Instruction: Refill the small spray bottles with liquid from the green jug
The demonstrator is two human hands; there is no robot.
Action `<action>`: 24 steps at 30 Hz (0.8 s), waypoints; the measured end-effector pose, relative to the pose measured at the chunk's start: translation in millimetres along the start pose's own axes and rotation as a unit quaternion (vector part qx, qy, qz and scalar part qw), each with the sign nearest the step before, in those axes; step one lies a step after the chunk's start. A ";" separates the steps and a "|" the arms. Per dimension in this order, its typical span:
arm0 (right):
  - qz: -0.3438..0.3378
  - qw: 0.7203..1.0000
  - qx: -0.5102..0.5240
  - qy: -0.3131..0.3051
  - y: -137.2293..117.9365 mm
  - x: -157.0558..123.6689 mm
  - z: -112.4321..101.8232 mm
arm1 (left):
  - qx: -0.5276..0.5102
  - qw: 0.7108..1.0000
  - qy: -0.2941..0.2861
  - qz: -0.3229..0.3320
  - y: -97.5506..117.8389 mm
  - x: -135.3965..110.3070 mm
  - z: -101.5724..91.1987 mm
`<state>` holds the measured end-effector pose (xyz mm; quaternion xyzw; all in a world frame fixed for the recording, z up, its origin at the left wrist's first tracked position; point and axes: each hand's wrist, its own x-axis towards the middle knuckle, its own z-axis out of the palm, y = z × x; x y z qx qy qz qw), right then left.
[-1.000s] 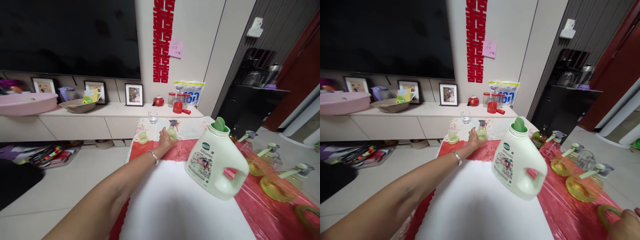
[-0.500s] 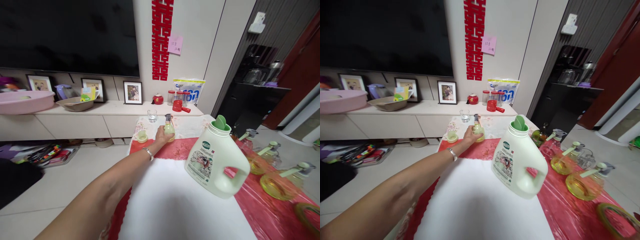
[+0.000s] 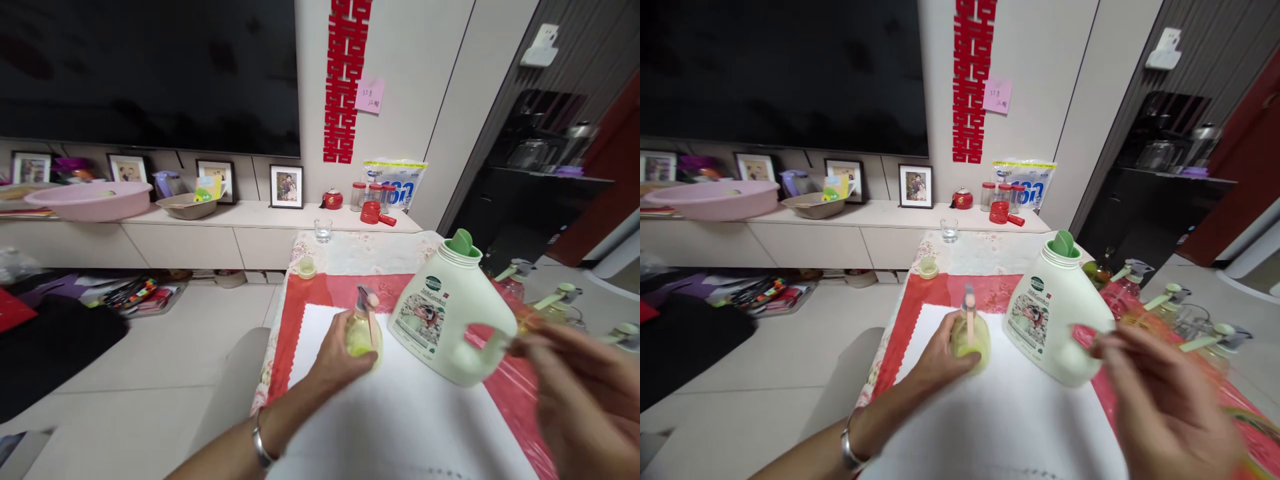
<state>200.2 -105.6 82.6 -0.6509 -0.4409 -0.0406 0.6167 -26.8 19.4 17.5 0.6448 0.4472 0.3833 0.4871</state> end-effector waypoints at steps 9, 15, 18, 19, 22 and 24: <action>0.013 0.862 0.039 -0.506 6.0 -33.9 84.9 | -0.051 0.998 -0.048 0.002 12.3 -25.9 -18.1; 0.070 0.852 0.063 -0.515 -5.9 -52.4 103.2 | -0.097 0.994 -0.041 -0.007 12.1 -33.1 -18.8; 0.073 0.854 0.104 -0.505 -5.5 -52.5 104.3 | -0.037 0.998 -0.045 -0.004 16.4 -34.8 -22.2; 0.085 0.847 0.120 -0.511 -4.4 -51.0 102.7 | -0.026 0.998 -0.054 0.005 18.9 -34.7 -25.4; 0.117 0.813 0.158 -0.547 -1.2 -45.0 94.4 | -0.077 0.991 -0.098 0.046 27.7 -33.0 -37.2; 0.120 0.796 0.166 -0.570 -0.2 -41.6 89.0 | -0.162 0.974 -0.150 0.054 32.9 -31.2 -43.2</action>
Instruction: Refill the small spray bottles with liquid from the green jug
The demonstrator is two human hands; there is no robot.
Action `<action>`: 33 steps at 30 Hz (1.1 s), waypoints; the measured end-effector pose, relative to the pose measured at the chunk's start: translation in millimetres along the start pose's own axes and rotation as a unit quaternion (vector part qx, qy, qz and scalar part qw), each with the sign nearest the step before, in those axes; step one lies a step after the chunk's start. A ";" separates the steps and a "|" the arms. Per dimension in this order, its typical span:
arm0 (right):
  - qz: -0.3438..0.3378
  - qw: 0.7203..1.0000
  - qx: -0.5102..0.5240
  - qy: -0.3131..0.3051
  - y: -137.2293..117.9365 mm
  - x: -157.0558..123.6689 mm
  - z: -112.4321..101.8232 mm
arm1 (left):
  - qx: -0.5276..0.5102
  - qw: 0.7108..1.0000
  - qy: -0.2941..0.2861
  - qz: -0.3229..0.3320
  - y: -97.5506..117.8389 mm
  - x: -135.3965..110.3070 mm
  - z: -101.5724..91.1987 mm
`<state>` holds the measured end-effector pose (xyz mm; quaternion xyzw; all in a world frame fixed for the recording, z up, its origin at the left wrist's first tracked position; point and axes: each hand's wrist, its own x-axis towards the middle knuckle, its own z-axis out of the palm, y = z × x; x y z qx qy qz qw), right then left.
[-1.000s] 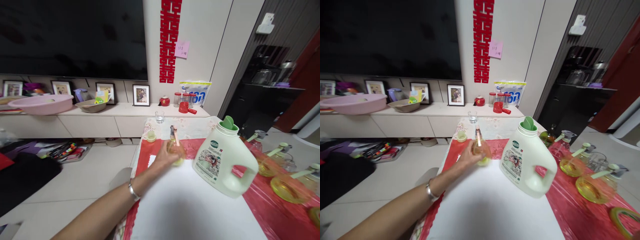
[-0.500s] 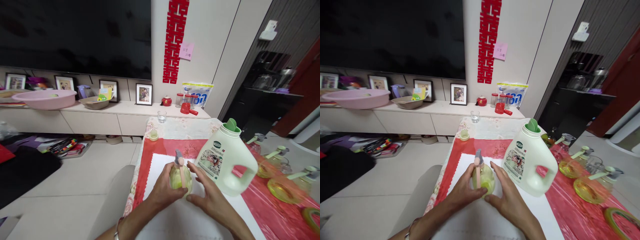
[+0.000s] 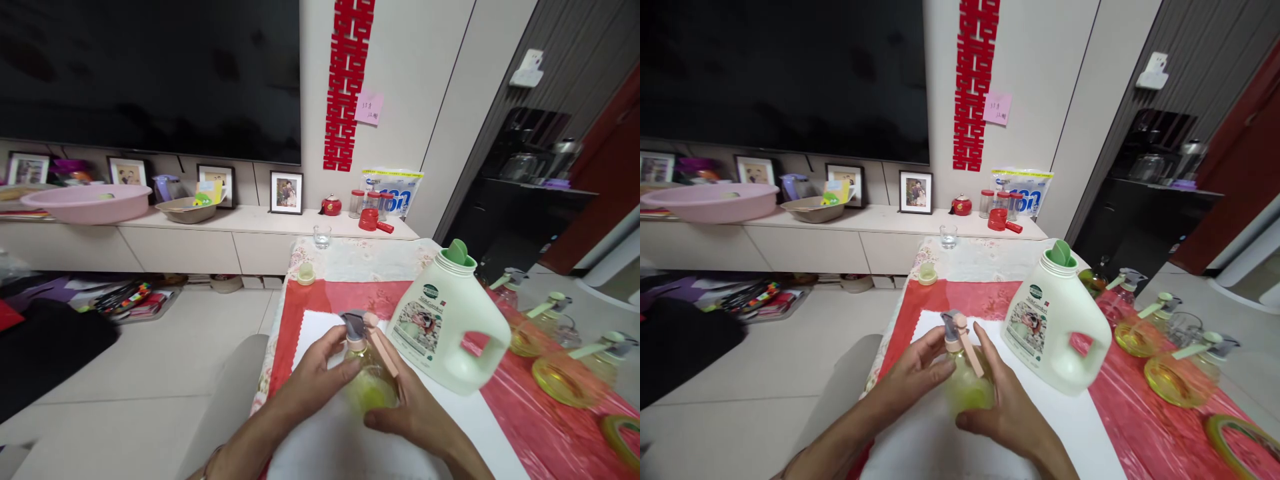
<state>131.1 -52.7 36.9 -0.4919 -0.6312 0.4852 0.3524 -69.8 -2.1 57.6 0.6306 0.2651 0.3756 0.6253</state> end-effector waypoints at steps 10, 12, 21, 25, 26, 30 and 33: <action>0.002 0.998 0.053 -0.032 -10.6 -6.9 -6.4 | -0.170 0.985 -0.027 -0.005 2.1 6.3 4.7; 0.010 0.999 0.048 -0.023 -11.7 -7.0 -7.4 | -0.182 0.983 -0.025 -0.008 3.0 7.0 5.0; 0.000 1.000 -0.022 0.014 -11.3 -3.1 -7.6 | -0.225 0.973 0.049 -0.012 1.4 11.6 10.2; 0.046 0.998 -0.044 0.025 -11.6 -1.9 -2.4 | -0.217 0.967 0.136 -0.017 -1.2 13.9 16.6; 0.047 0.998 -0.044 0.025 -11.3 -1.8 -1.8 | -0.217 0.965 0.147 -0.018 -1.7 14.9 17.9; 0.067 0.996 -0.053 0.016 -8.8 -2.3 -5.4 | -0.245 0.952 0.177 0.040 1.5 21.2 18.6; 0.085 0.994 -0.075 0.003 -6.7 -1.9 -10.7 | -0.275 0.936 0.206 0.084 10.0 26.6 12.7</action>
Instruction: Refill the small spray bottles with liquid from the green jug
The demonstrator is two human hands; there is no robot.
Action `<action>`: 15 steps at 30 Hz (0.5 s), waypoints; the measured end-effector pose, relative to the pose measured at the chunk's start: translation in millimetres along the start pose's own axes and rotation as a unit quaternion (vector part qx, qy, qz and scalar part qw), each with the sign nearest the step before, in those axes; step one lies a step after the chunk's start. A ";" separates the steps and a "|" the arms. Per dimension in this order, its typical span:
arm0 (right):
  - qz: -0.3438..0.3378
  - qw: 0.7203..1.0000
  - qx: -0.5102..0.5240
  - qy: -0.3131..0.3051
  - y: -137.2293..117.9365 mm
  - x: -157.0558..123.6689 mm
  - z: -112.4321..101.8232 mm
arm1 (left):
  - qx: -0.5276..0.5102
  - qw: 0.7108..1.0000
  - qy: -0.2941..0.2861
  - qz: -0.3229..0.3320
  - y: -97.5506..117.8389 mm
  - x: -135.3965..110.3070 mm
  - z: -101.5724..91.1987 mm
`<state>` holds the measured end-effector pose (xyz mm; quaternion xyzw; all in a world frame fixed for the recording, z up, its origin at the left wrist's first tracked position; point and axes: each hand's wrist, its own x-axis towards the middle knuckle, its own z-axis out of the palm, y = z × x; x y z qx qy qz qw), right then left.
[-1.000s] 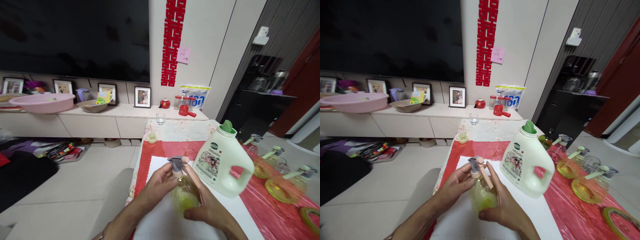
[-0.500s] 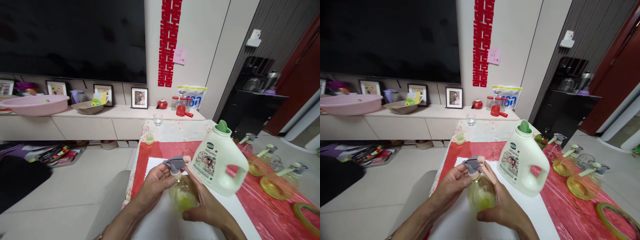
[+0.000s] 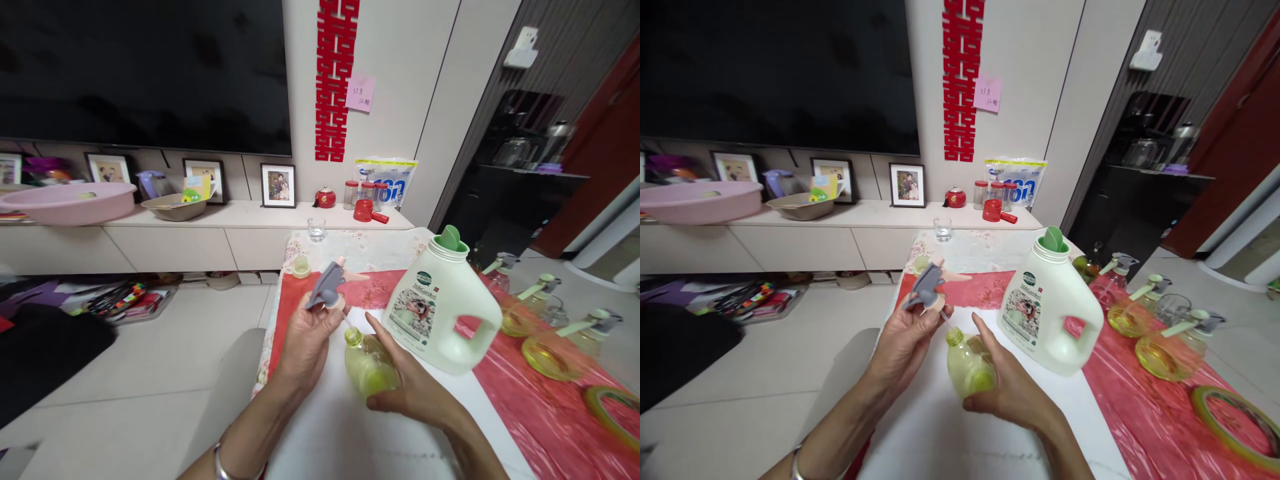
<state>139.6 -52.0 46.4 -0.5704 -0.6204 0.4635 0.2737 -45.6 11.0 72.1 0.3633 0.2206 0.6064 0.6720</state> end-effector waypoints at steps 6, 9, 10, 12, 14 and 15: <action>0.013 1.000 -0.019 -0.005 5.5 -1.6 -8.3 | -0.041 0.996 0.080 0.012 13.5 17.9 -5.6; 0.013 0.999 -0.032 0.002 6.5 -7.7 -17.3 | -0.077 0.988 0.135 0.012 12.8 28.7 -16.4; 0.014 0.999 -0.035 0.003 6.5 -10.1 -21.1 | -0.085 0.985 0.152 0.005 11.9 32.1 -21.1; 0.019 0.999 -0.040 0.004 6.9 -14.9 -29.2 | -0.094 0.978 0.187 -0.011 9.7 37.8 -31.6; 0.025 0.999 -0.043 0.004 8.8 -19.1 -36.9 | -0.082 0.974 0.210 -0.028 6.3 41.2 -41.8; 0.025 0.999 -0.042 0.004 10.5 -20.7 -40.3 | -0.053 0.976 0.208 -0.043 3.7 41.9 -46.3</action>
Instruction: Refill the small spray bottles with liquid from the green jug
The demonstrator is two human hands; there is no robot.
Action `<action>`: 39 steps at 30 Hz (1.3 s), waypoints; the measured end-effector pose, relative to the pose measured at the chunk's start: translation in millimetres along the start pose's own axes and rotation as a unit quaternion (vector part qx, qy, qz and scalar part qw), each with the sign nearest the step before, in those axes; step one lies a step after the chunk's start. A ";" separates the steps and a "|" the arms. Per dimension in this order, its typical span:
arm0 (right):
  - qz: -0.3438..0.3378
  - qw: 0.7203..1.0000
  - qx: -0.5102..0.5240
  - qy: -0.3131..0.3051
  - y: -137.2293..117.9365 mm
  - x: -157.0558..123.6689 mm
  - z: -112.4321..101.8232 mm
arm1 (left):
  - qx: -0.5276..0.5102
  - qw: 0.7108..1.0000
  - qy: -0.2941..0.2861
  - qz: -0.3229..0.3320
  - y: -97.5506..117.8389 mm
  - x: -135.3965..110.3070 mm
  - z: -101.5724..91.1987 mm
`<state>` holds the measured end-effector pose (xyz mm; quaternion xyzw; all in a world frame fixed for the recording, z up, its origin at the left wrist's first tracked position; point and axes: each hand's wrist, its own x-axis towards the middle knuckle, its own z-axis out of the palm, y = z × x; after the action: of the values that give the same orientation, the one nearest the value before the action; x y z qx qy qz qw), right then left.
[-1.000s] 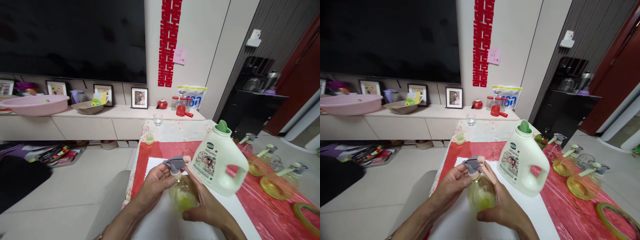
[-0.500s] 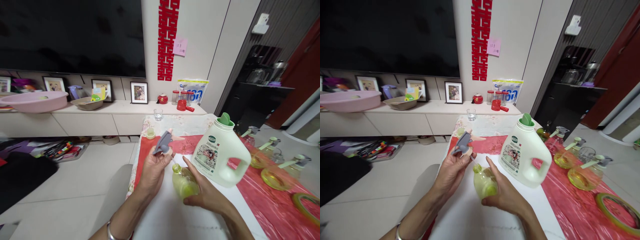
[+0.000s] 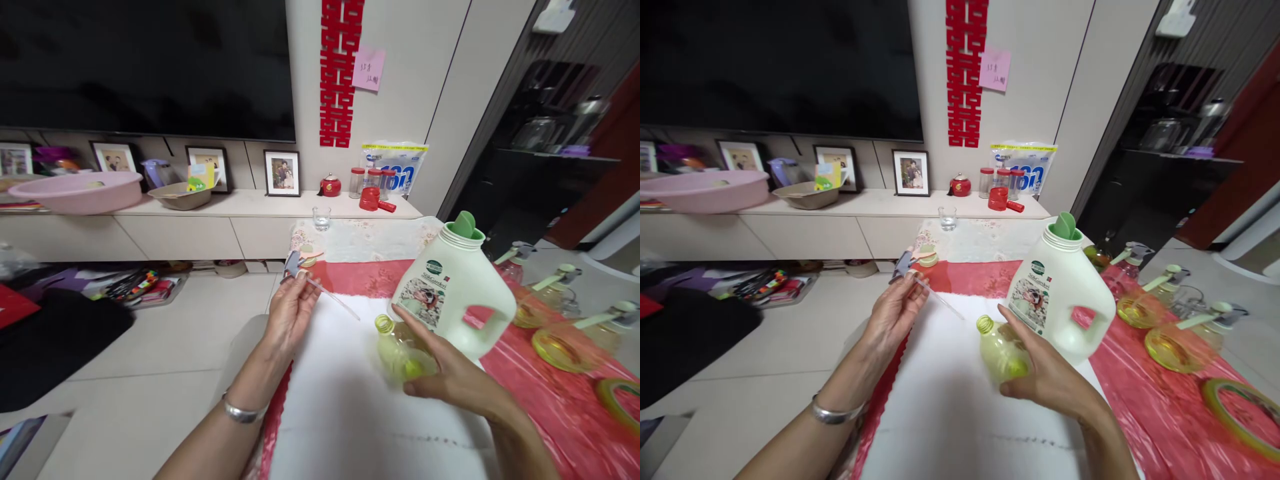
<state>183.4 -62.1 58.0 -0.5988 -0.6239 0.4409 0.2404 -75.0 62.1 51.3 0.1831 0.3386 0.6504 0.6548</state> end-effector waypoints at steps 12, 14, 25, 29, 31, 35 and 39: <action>-0.096 0.989 0.073 0.086 6.8 2.6 -1.3 | 0.381 0.923 -0.043 -0.037 -52.9 13.8 -28.4; -0.090 0.990 0.073 0.081 7.5 4.9 1.7 | 0.412 0.910 -0.044 -0.018 -50.1 14.2 -33.4; -0.132 0.978 0.112 0.118 0.0 11.2 11.4 | 0.521 0.802 -0.272 0.107 -19.4 -38.4 -11.1; -0.172 0.963 0.179 0.103 -7.7 10.9 19.5 | 0.443 0.819 -0.364 0.034 -30.7 -68.0 15.3; -0.185 0.963 0.172 0.093 -8.7 11.0 22.0 | 0.385 0.846 -0.369 -0.016 -37.9 -75.7 24.8; -0.176 0.974 0.052 0.137 -8.2 12.1 20.6 | 0.362 0.867 -0.341 -0.034 -55.3 -74.2 29.1; -0.196 0.934 -0.054 0.295 -20.0 4.3 17.9 | 0.406 0.875 -0.263 0.024 -79.8 -64.7 16.4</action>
<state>157.2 -60.6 64.9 -0.5801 -0.6524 0.1539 0.4628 -0.9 -4.7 21.9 0.6058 0.3835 0.3990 0.5715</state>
